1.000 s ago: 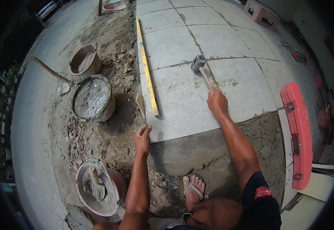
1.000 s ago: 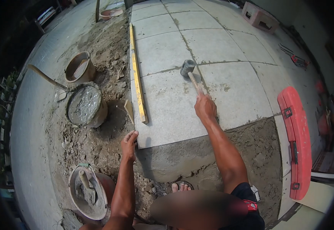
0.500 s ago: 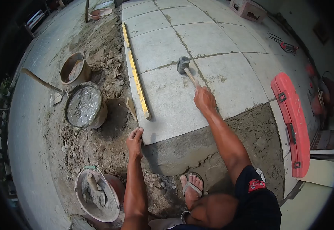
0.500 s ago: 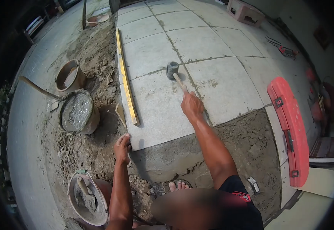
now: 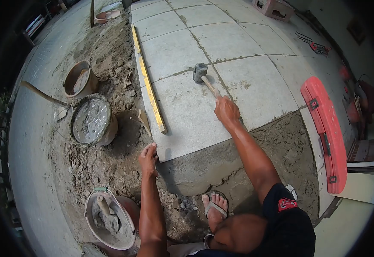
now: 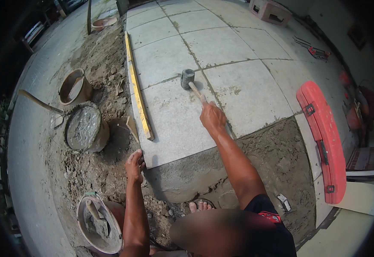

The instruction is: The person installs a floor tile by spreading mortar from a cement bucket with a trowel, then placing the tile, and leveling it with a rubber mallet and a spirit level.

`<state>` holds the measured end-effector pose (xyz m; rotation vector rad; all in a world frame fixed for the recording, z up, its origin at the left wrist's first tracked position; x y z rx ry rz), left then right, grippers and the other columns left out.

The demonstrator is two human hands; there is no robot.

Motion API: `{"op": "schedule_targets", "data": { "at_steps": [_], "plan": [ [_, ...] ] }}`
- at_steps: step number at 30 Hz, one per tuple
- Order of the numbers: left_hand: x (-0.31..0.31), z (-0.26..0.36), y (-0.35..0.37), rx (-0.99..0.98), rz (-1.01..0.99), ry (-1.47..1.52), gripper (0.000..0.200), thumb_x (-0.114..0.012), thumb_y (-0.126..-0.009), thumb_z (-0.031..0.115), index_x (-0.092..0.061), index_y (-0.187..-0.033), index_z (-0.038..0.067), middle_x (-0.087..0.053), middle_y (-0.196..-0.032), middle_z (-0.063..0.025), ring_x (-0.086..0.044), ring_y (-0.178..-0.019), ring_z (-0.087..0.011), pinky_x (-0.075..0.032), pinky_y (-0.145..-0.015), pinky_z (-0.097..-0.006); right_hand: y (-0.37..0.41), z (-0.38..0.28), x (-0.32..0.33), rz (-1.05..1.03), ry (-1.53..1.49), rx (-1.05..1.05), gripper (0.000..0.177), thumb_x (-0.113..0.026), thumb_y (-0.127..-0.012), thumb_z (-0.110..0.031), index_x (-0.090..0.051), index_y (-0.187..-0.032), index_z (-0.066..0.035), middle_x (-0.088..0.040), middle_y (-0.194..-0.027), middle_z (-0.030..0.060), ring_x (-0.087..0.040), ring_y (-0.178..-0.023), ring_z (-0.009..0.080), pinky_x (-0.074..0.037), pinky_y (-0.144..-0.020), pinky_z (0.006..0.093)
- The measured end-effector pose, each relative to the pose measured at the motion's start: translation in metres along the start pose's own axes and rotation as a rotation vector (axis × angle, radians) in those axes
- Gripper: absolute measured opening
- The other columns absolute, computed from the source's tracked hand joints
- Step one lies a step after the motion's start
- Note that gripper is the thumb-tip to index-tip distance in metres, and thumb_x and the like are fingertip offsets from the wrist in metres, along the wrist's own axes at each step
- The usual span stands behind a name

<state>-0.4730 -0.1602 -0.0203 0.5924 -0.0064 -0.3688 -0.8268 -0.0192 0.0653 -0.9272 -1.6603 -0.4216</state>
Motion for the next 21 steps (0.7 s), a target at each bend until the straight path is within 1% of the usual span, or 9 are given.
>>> {"op": "schedule_targets", "data": {
  "at_steps": [3, 9, 12, 15, 18, 19, 21],
  "plan": [
    [-0.002, 0.001, 0.001, -0.003, -0.002, 0.014, 0.045, -0.076, -0.092, 0.043, -0.071, -0.125, 0.013, -0.069, -0.107, 0.0060, -0.058, -0.095, -0.0090, -0.043, -0.087, -0.0320, 0.003, -0.006, 0.003, -0.020, -0.010, -0.018, 0.042, -0.058, -0.103, -0.022, -0.061, -0.144, -0.013, -0.068, -0.099, 0.0225, -0.070, -0.088, 0.0450, -0.056, -0.077, 0.0540],
    [-0.006, 0.004, 0.007, -0.015, 0.002, -0.014, 0.047, -0.077, -0.091, 0.045, -0.071, -0.124, 0.012, -0.070, -0.110, 0.0034, -0.061, -0.101, -0.0112, -0.043, -0.089, -0.0332, -0.004, -0.018, 0.009, -0.076, -0.004, -0.088, 0.041, -0.056, -0.104, -0.022, -0.061, -0.144, -0.012, -0.068, -0.102, 0.0248, -0.069, -0.095, 0.0470, -0.055, -0.081, 0.0565],
    [-0.005, 0.004, 0.006, -0.022, -0.003, -0.015, 0.048, -0.077, -0.091, 0.046, -0.071, -0.124, 0.012, -0.070, -0.113, 0.0018, -0.062, -0.103, -0.0126, -0.042, -0.091, -0.0338, -0.005, -0.024, 0.014, -0.031, -0.054, -0.090, 0.038, -0.056, -0.104, -0.022, -0.062, -0.140, -0.011, -0.068, -0.102, 0.0248, -0.070, -0.096, 0.0459, -0.055, -0.083, 0.0569],
    [-0.004, 0.001, 0.004, -0.005, 0.000, -0.002, 0.049, -0.077, -0.091, 0.046, -0.071, -0.126, 0.012, -0.070, -0.114, 0.0019, -0.062, -0.103, -0.0126, -0.042, -0.091, -0.0334, -0.008, -0.017, 0.010, 0.019, -0.049, -0.046, 0.038, -0.057, -0.104, -0.022, -0.063, -0.139, -0.011, -0.069, -0.102, 0.0240, -0.070, -0.094, 0.0447, -0.055, -0.082, 0.0556],
    [-0.003, 0.001, 0.005, -0.007, 0.007, 0.005, 0.050, -0.077, -0.091, 0.046, -0.070, -0.127, 0.012, -0.070, -0.116, 0.0029, -0.061, -0.103, -0.0122, -0.042, -0.091, -0.0329, -0.016, 0.008, -0.014, 0.009, 0.015, -0.022, 0.038, -0.057, -0.103, -0.022, -0.063, -0.139, -0.011, -0.069, -0.101, 0.0237, -0.070, -0.091, 0.0443, -0.056, -0.080, 0.0542],
    [-0.003, 0.001, 0.004, -0.004, 0.007, 0.014, 0.050, -0.077, -0.091, 0.046, -0.070, -0.128, 0.012, -0.069, -0.116, 0.0030, -0.061, -0.103, -0.0120, -0.042, -0.090, -0.0328, -0.018, 0.010, -0.012, 0.010, 0.015, -0.019, 0.038, -0.057, -0.103, -0.022, -0.063, -0.139, -0.011, -0.069, -0.101, 0.0237, -0.070, -0.091, 0.0443, -0.056, -0.080, 0.0542],
    [-0.002, 0.000, 0.003, 0.001, 0.009, 0.027, 0.051, -0.077, -0.091, 0.046, -0.070, -0.128, 0.012, -0.069, -0.116, 0.0031, -0.061, -0.103, -0.0117, -0.042, -0.090, -0.0326, -0.017, 0.013, -0.012, -0.001, 0.029, 0.001, 0.043, -0.057, -0.103, -0.022, -0.060, -0.145, -0.012, -0.069, -0.100, 0.0239, -0.070, -0.089, 0.0445, -0.057, -0.079, 0.0533]
  ]
}}
Point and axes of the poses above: each hand's wrist, its own y-axis away from the middle knuckle, its own x-axis out of the back of the hand, z = x × y, the point moved 3 cm from there along -y, towards the middle knuckle
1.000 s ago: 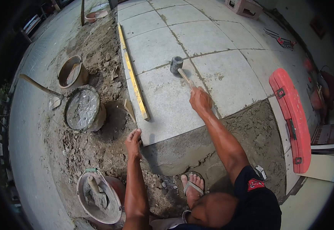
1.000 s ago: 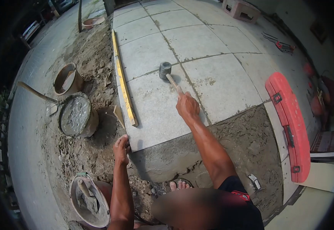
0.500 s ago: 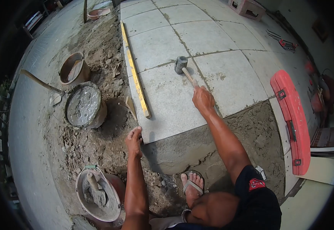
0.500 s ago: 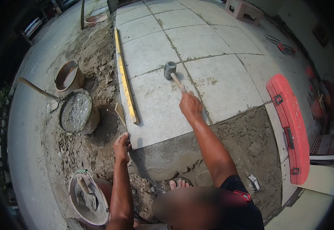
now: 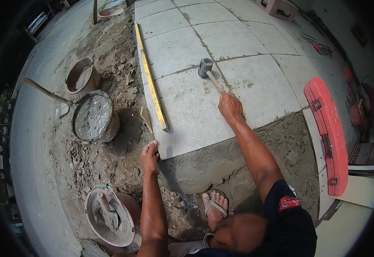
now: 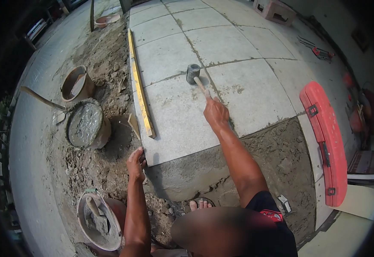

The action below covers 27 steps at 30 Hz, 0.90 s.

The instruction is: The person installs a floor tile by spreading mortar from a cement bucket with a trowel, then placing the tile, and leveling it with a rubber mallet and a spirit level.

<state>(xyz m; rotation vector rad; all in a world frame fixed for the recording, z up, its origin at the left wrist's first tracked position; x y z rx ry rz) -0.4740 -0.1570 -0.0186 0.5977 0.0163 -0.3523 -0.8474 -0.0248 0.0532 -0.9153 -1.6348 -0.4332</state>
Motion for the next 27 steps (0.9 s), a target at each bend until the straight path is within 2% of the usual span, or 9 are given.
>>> {"op": "schedule_targets", "data": {
  "at_steps": [6, 9, 11, 16, 17, 19, 27],
  "plan": [
    [-0.001, 0.001, 0.002, 0.011, 0.006, 0.034, 0.047, -0.079, -0.091, 0.044, -0.071, -0.124, 0.011, -0.070, -0.109, 0.0043, -0.061, -0.098, -0.0101, -0.042, -0.087, -0.0305, -0.002, -0.005, 0.002, -0.008, 0.024, -0.013, 0.048, -0.057, -0.103, -0.020, -0.054, -0.151, -0.015, -0.069, -0.100, 0.0247, -0.070, -0.090, 0.0446, -0.056, -0.080, 0.0537],
    [-0.001, 0.002, 0.002, 0.005, 0.048, 0.032, 0.044, -0.079, -0.092, 0.043, -0.073, -0.121, 0.011, -0.071, -0.106, 0.0039, -0.061, -0.097, -0.0100, -0.042, -0.086, -0.0304, -0.005, -0.021, 0.021, -0.043, 0.018, -0.029, 0.042, -0.056, -0.104, -0.021, -0.059, -0.145, -0.013, -0.070, -0.103, 0.0234, -0.070, -0.093, 0.0447, -0.056, -0.082, 0.0543],
    [-0.005, 0.004, 0.004, -0.020, 0.009, 0.039, 0.040, -0.078, -0.092, 0.042, -0.074, -0.119, 0.011, -0.071, -0.105, 0.0038, -0.061, -0.095, -0.0097, -0.042, -0.085, -0.0302, -0.011, -0.029, 0.027, -0.060, 0.028, -0.020, 0.040, -0.056, -0.104, -0.021, -0.061, -0.143, -0.012, -0.070, -0.103, 0.0232, -0.070, -0.094, 0.0446, -0.056, -0.082, 0.0544],
    [-0.005, 0.004, 0.001, -0.014, 0.005, 0.048, 0.040, -0.078, -0.093, 0.041, -0.074, -0.118, 0.011, -0.072, -0.106, 0.0042, -0.061, -0.096, -0.0086, -0.042, -0.085, -0.0289, -0.001, -0.035, 0.031, -0.005, 0.046, 0.000, 0.032, -0.058, -0.103, -0.021, -0.068, -0.130, -0.007, -0.070, -0.101, 0.0232, -0.070, -0.094, 0.0444, -0.056, -0.082, 0.0544],
    [-0.004, 0.003, 0.002, -0.009, 0.002, 0.054, 0.040, -0.078, -0.093, 0.041, -0.074, -0.118, 0.011, -0.072, -0.106, 0.0044, -0.061, -0.096, -0.0082, -0.042, -0.084, -0.0284, 0.000, -0.030, 0.026, -0.012, 0.047, -0.002, 0.032, -0.058, -0.103, -0.021, -0.068, -0.130, -0.007, -0.070, -0.101, 0.0232, -0.070, -0.094, 0.0444, -0.056, -0.082, 0.0544],
    [-0.004, 0.002, 0.004, -0.012, -0.004, 0.062, 0.039, -0.078, -0.093, 0.041, -0.074, -0.118, 0.012, -0.072, -0.106, 0.0047, -0.061, -0.095, -0.0078, -0.042, -0.084, -0.0283, -0.003, -0.023, 0.017, -0.048, 0.101, 0.003, 0.039, -0.055, -0.104, -0.017, -0.059, -0.143, -0.012, -0.070, -0.104, 0.0228, -0.072, -0.093, 0.0428, -0.058, -0.080, 0.0523],
    [-0.005, 0.003, 0.000, -0.004, -0.033, 0.083, 0.039, -0.078, -0.092, 0.042, -0.073, -0.117, 0.012, -0.071, -0.105, 0.0055, -0.061, -0.093, -0.0082, -0.041, -0.083, -0.0290, -0.004, -0.020, 0.017, -0.032, 0.106, 0.006, 0.039, -0.055, -0.104, -0.018, -0.060, -0.142, -0.013, -0.070, -0.101, 0.0215, -0.072, -0.092, 0.0416, -0.058, -0.079, 0.0510]
  ]
}}
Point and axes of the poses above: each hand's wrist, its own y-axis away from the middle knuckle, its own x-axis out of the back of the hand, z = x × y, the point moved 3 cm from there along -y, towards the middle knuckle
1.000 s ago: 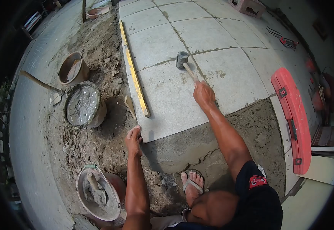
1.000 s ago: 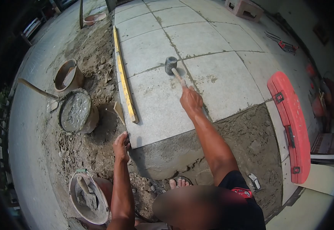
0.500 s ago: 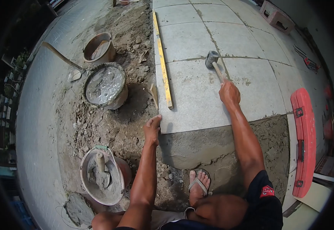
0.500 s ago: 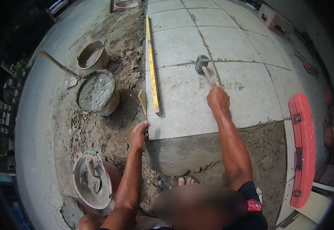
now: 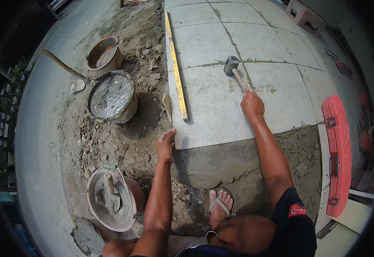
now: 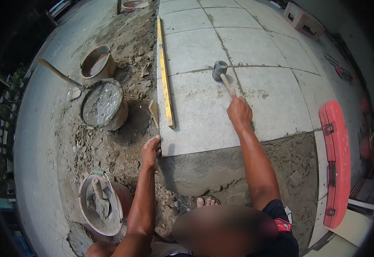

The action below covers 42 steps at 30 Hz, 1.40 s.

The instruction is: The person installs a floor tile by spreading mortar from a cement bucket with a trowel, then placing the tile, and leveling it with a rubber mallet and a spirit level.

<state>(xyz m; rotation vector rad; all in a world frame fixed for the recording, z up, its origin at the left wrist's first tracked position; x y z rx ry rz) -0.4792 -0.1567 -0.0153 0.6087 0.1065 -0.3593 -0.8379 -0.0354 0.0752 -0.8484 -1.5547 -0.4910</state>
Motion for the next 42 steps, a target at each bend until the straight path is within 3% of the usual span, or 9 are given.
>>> {"op": "schedule_targets", "data": {
  "at_steps": [6, 15, 17, 26, 27, 29, 36, 38, 42],
  "plan": [
    [0.005, -0.003, -0.003, 0.026, 0.034, -0.036, 0.048, -0.079, -0.090, 0.046, -0.071, -0.123, 0.013, -0.071, -0.111, 0.0041, -0.061, -0.096, -0.0097, -0.041, -0.085, -0.0296, -0.002, 0.000, 0.000, 0.019, -0.043, -0.023, 0.042, -0.056, -0.103, -0.019, -0.061, -0.144, -0.012, -0.070, -0.098, 0.0240, -0.071, -0.089, 0.0449, -0.057, -0.080, 0.0540],
    [0.004, -0.001, -0.003, 0.023, 0.037, -0.047, 0.041, -0.078, -0.090, 0.045, -0.071, -0.116, 0.014, -0.069, -0.106, 0.0047, -0.059, -0.092, -0.0094, -0.042, -0.083, -0.0296, -0.005, -0.009, 0.014, -0.085, -0.100, -0.058, 0.043, -0.045, -0.106, -0.018, -0.056, -0.147, -0.013, -0.070, -0.115, 0.0274, -0.072, -0.100, 0.0457, -0.058, -0.086, 0.0529],
    [0.005, -0.002, -0.002, 0.023, 0.046, -0.032, 0.039, -0.078, -0.090, 0.045, -0.072, -0.115, 0.015, -0.069, -0.106, 0.0047, -0.058, -0.093, -0.0099, -0.042, -0.082, -0.0295, -0.003, 0.000, 0.001, 0.030, -0.122, -0.045, 0.034, -0.055, -0.101, -0.018, -0.065, -0.133, -0.010, -0.071, -0.107, 0.0270, -0.071, -0.095, 0.0455, -0.056, -0.083, 0.0549],
    [0.002, 0.001, 0.004, 0.016, 0.059, -0.034, 0.039, -0.078, -0.090, 0.045, -0.072, -0.115, 0.015, -0.069, -0.106, 0.0051, -0.058, -0.092, -0.0104, -0.042, -0.083, -0.0308, -0.005, 0.015, -0.009, 0.067, -0.098, -0.046, 0.027, -0.054, -0.101, -0.019, -0.070, -0.119, -0.007, -0.072, -0.100, 0.0264, -0.072, -0.093, 0.0460, -0.057, -0.082, 0.0550],
    [0.003, 0.002, 0.005, 0.016, 0.061, -0.035, 0.039, -0.078, -0.090, 0.045, -0.072, -0.115, 0.015, -0.069, -0.106, 0.0051, -0.058, -0.092, -0.0104, -0.042, -0.083, -0.0308, -0.006, 0.014, -0.009, 0.065, -0.099, -0.046, 0.027, -0.054, -0.101, -0.019, -0.070, -0.119, -0.007, -0.072, -0.100, 0.0264, -0.072, -0.093, 0.0460, -0.057, -0.082, 0.0550],
    [0.002, 0.002, 0.004, 0.010, 0.045, -0.043, 0.040, -0.078, -0.090, 0.046, -0.072, -0.114, 0.015, -0.069, -0.107, 0.0051, -0.058, -0.092, -0.0104, -0.042, -0.083, -0.0306, -0.009, 0.011, -0.007, -0.080, -0.052, -0.067, 0.048, -0.046, -0.104, -0.017, -0.052, -0.151, -0.015, -0.070, -0.113, 0.0274, -0.072, -0.102, 0.0452, -0.058, -0.087, 0.0533],
    [0.003, 0.002, 0.003, 0.039, 0.058, -0.038, 0.042, -0.078, -0.089, 0.047, -0.072, -0.116, 0.015, -0.070, -0.109, 0.0045, -0.058, -0.094, -0.0106, -0.042, -0.084, -0.0309, -0.001, 0.004, -0.002, -0.088, -0.039, -0.068, 0.050, -0.046, -0.104, -0.016, -0.049, -0.154, -0.013, -0.070, -0.111, 0.0282, -0.072, -0.101, 0.0450, -0.059, -0.085, 0.0524],
    [0.004, 0.001, 0.002, 0.031, 0.063, -0.017, 0.044, -0.078, -0.089, 0.048, -0.071, -0.117, 0.015, -0.070, -0.112, 0.0037, -0.059, -0.097, -0.0119, -0.042, -0.086, -0.0314, -0.001, 0.012, -0.008, 0.029, -0.066, -0.039, 0.038, -0.051, -0.102, -0.017, -0.062, -0.137, -0.009, -0.072, -0.100, 0.0275, -0.071, -0.092, 0.0461, -0.057, -0.081, 0.0560],
    [0.004, 0.001, 0.003, 0.041, 0.061, -0.030, 0.047, -0.078, -0.089, 0.049, -0.071, -0.119, 0.014, -0.070, -0.116, 0.0026, -0.059, -0.101, -0.0138, -0.042, -0.088, -0.0319, 0.000, 0.011, -0.006, 0.038, -0.069, -0.032, 0.041, -0.050, -0.102, -0.017, -0.061, -0.141, -0.011, -0.072, -0.100, 0.0274, -0.071, -0.093, 0.0461, -0.056, -0.082, 0.0560]
  ]
}}
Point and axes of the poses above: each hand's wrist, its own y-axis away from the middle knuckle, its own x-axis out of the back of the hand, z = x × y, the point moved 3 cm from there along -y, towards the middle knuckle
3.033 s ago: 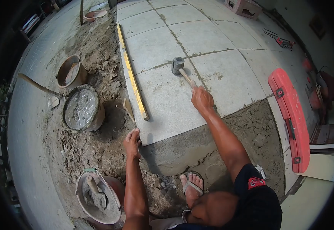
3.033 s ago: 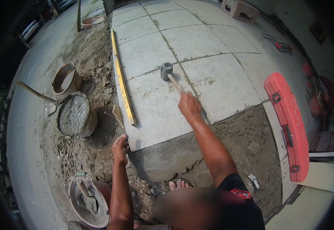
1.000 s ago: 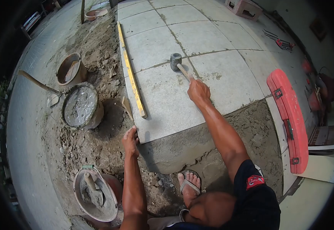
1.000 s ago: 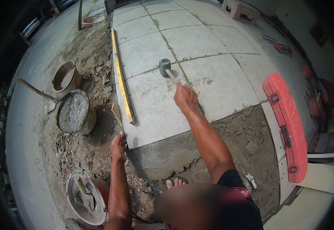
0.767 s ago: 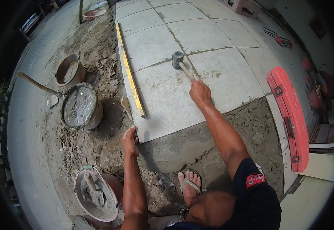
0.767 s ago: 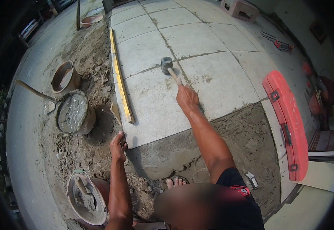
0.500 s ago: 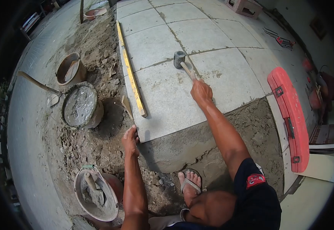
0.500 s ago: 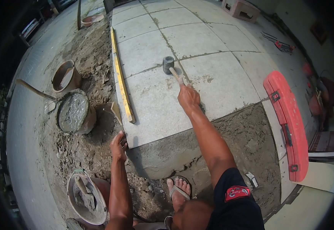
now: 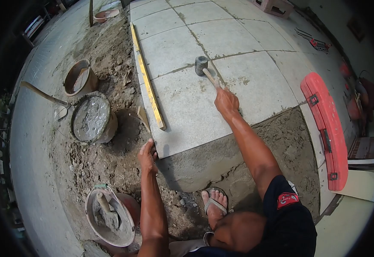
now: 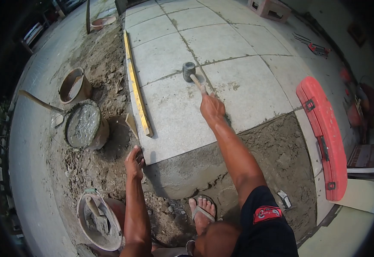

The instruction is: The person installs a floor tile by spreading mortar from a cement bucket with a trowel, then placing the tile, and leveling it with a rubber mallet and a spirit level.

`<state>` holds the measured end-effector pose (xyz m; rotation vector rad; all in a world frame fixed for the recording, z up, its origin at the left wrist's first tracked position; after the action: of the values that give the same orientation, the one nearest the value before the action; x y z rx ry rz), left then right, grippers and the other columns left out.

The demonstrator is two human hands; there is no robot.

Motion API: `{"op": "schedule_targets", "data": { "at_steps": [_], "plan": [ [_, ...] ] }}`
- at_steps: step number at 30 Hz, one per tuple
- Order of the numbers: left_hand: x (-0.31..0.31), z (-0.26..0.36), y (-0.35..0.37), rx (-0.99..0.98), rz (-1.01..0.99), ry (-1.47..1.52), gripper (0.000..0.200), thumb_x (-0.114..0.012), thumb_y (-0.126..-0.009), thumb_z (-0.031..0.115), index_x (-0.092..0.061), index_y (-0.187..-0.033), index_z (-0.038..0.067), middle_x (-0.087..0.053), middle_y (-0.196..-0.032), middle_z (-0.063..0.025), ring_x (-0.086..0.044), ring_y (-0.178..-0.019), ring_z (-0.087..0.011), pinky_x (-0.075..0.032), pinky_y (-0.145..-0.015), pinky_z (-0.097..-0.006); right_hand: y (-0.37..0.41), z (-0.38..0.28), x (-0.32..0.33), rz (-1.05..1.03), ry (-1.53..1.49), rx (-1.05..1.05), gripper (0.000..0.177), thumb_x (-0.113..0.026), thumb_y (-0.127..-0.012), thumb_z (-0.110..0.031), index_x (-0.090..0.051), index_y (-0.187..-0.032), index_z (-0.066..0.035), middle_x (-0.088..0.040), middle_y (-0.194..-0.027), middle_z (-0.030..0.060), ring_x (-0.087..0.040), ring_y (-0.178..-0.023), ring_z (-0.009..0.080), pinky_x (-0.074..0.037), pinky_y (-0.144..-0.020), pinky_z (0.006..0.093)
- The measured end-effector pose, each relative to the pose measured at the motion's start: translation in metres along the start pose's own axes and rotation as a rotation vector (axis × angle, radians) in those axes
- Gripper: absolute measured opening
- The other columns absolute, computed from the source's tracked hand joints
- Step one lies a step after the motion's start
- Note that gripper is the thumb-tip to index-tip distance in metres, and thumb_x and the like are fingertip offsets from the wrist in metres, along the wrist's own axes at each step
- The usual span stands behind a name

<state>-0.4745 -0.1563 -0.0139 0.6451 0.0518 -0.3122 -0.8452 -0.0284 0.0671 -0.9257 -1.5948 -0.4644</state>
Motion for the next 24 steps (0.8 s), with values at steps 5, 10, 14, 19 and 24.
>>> {"op": "schedule_targets", "data": {
  "at_steps": [5, 10, 14, 19, 24],
  "plan": [
    [0.000, 0.001, 0.001, -0.006, -0.001, -0.009, 0.047, -0.078, -0.089, 0.049, -0.071, -0.119, 0.013, -0.069, -0.117, 0.0016, -0.059, -0.103, -0.0152, -0.042, -0.089, -0.0327, -0.007, -0.011, 0.000, -0.023, 0.009, -0.017, 0.041, -0.049, -0.103, -0.017, -0.061, -0.141, -0.013, -0.071, -0.100, 0.0276, -0.071, -0.093, 0.0461, -0.057, -0.081, 0.0558],
    [0.003, 0.000, -0.004, 0.000, -0.015, 0.009, 0.047, -0.078, -0.090, 0.049, -0.071, -0.119, 0.013, -0.069, -0.116, 0.0014, -0.058, -0.102, -0.0154, -0.043, -0.089, -0.0329, 0.010, -0.007, 0.003, -0.084, 0.017, -0.014, 0.044, -0.049, -0.103, -0.017, -0.056, -0.146, -0.012, -0.070, -0.110, 0.0295, -0.072, -0.096, 0.0459, -0.058, -0.084, 0.0536],
    [0.003, 0.001, -0.003, 0.004, -0.019, 0.016, 0.046, -0.078, -0.090, 0.048, -0.071, -0.119, 0.013, -0.069, -0.115, 0.0014, -0.058, -0.100, -0.0156, -0.043, -0.088, -0.0330, 0.010, 0.005, 0.006, -0.048, -0.026, 0.006, 0.036, -0.050, -0.103, -0.019, -0.063, -0.136, -0.008, -0.069, -0.113, 0.0325, -0.070, -0.098, 0.0480, -0.057, -0.084, 0.0549],
    [0.004, -0.003, -0.004, 0.003, -0.012, 0.035, 0.046, -0.078, -0.090, 0.048, -0.071, -0.118, 0.013, -0.069, -0.114, 0.0017, -0.058, -0.099, -0.0157, -0.043, -0.087, -0.0328, 0.011, 0.002, 0.006, -0.040, -0.005, 0.013, 0.039, -0.050, -0.104, -0.019, -0.061, -0.140, -0.009, -0.069, -0.115, 0.0328, -0.070, -0.098, 0.0486, -0.057, -0.085, 0.0542],
    [0.001, 0.002, -0.005, 0.002, -0.015, 0.025, 0.047, -0.078, -0.090, 0.048, -0.071, -0.120, 0.012, -0.069, -0.114, 0.0017, -0.058, -0.098, -0.0152, -0.044, -0.087, -0.0328, 0.008, -0.008, 0.020, -0.053, -0.007, -0.033, 0.042, -0.053, -0.104, -0.019, -0.059, -0.145, -0.011, -0.070, -0.104, 0.0290, -0.070, -0.092, 0.0470, -0.057, -0.082, 0.0536]
  ]
}}
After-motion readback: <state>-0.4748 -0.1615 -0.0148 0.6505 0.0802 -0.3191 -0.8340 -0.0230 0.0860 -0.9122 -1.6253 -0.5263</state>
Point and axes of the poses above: each hand's wrist, its own y-axis away from the middle knuckle, its own x-axis out of the back of the hand, z = x × y, the point moved 3 cm from there along -y, towards the middle knuckle
